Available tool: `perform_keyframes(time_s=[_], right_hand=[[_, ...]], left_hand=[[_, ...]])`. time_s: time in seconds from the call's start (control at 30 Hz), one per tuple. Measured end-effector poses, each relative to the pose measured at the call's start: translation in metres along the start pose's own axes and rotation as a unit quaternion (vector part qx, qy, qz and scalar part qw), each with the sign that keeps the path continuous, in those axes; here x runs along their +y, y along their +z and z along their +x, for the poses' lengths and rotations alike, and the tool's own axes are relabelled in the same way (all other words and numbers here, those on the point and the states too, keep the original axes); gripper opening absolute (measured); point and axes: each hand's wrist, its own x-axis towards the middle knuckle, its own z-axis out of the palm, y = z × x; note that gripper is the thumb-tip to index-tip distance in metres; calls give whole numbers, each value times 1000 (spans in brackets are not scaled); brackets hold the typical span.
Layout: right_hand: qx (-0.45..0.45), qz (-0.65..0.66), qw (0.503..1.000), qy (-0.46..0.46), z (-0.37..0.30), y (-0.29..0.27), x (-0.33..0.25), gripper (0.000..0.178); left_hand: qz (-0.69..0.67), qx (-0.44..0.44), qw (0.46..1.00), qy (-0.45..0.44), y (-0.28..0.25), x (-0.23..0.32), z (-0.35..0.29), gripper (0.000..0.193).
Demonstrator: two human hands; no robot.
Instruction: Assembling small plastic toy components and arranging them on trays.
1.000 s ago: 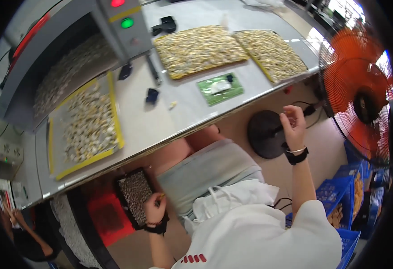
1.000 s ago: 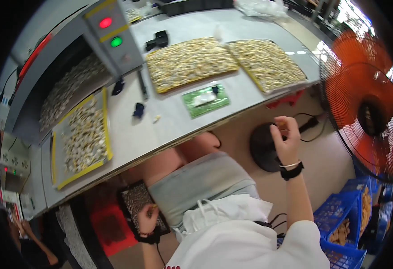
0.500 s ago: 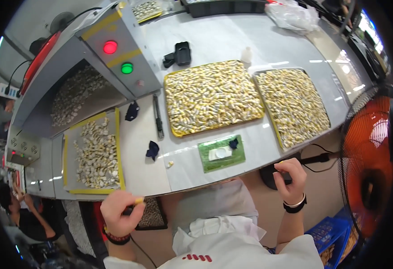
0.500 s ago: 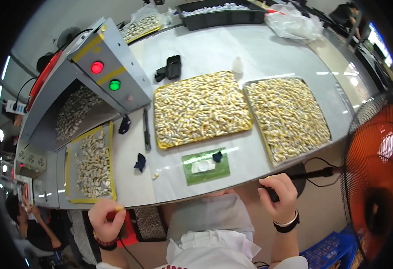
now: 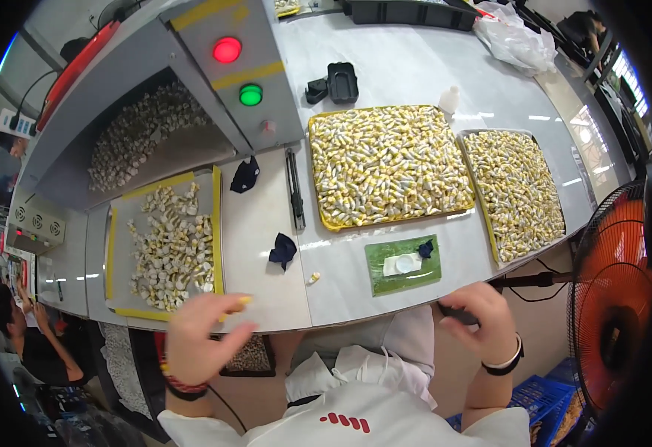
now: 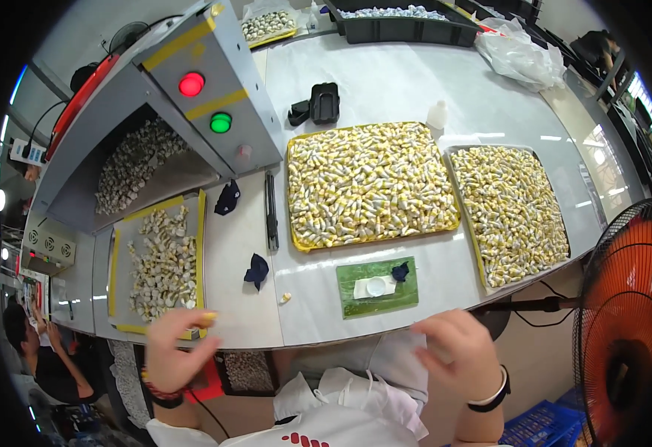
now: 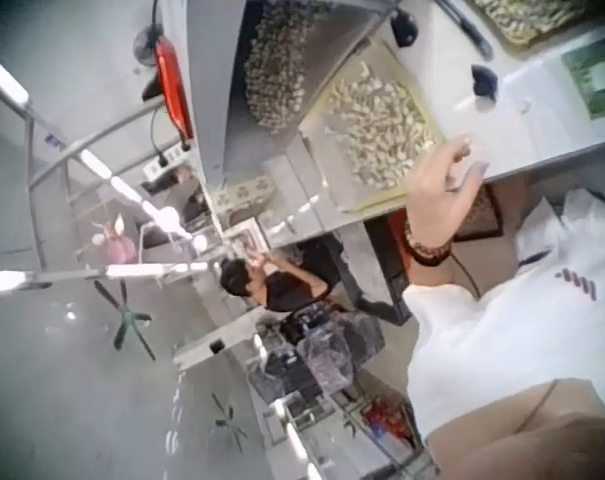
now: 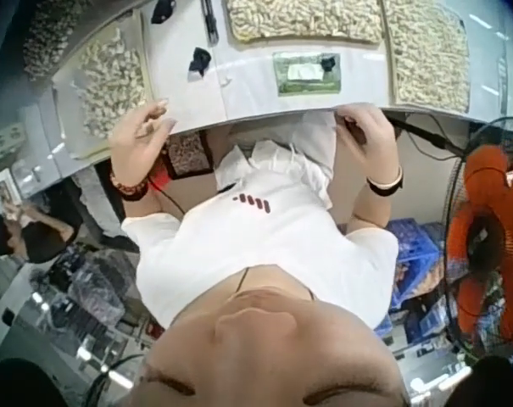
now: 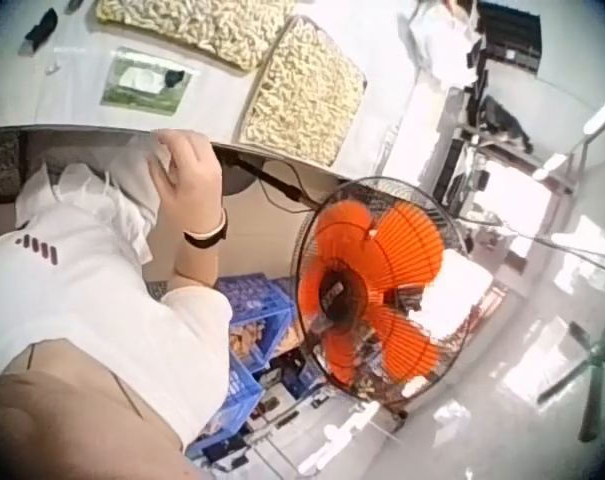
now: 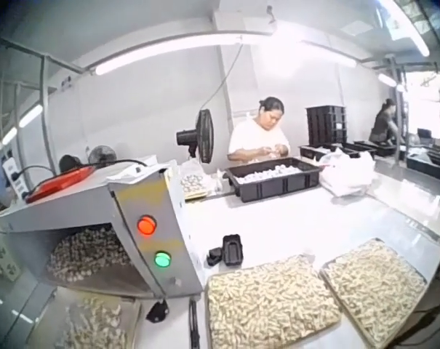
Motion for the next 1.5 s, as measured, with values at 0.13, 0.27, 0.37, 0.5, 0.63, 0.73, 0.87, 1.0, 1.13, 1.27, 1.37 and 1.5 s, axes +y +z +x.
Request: perform_keyframes(time_s=[0.13,0.27,0.37,0.5,0.63,0.73,0.87,1.0,1.13,1.27,1.37,1.5], right_hand=[[-158,31,984,-82,9,45,-30,22],[-273,140,935,179,-11,67,12,15],[-135,77,928,339,-108,99,140,21],[-213,227,663,681,-208,140,203,46],[-216,220,803,510,-222,203,247,32],[-154,224,848,456,-128,226,326,31],[-155,203,863,435,-130,202,358,29],[-183,188,882,392,-108,214,378,28],[-207,197,872,399,-178,238,361,26],[-222,44,937,268,-229,253,297,25],[-86,216,906,353,-179,195,239,17],[-52,281,903,321,-130,126,160,14]], left_hand=[[-32,7,996,-81,-29,-31,-29,23],[-283,-390,861,-163,6,-86,-84,19],[-428,-357,770,-311,120,-156,-144,25],[-441,-364,757,-317,189,-216,-117,26],[-434,-333,778,-309,221,-308,-37,27],[-435,-295,801,-286,216,-344,80,28],[-480,-251,770,-337,233,-332,51,29],[-522,-175,734,-397,256,-332,-25,30],[-545,-146,675,-475,264,-306,-138,31],[-398,-322,812,-279,150,-224,-134,29],[-493,-314,791,-180,-3,-79,-62,26],[-448,-138,880,74,-98,-44,8,14]])
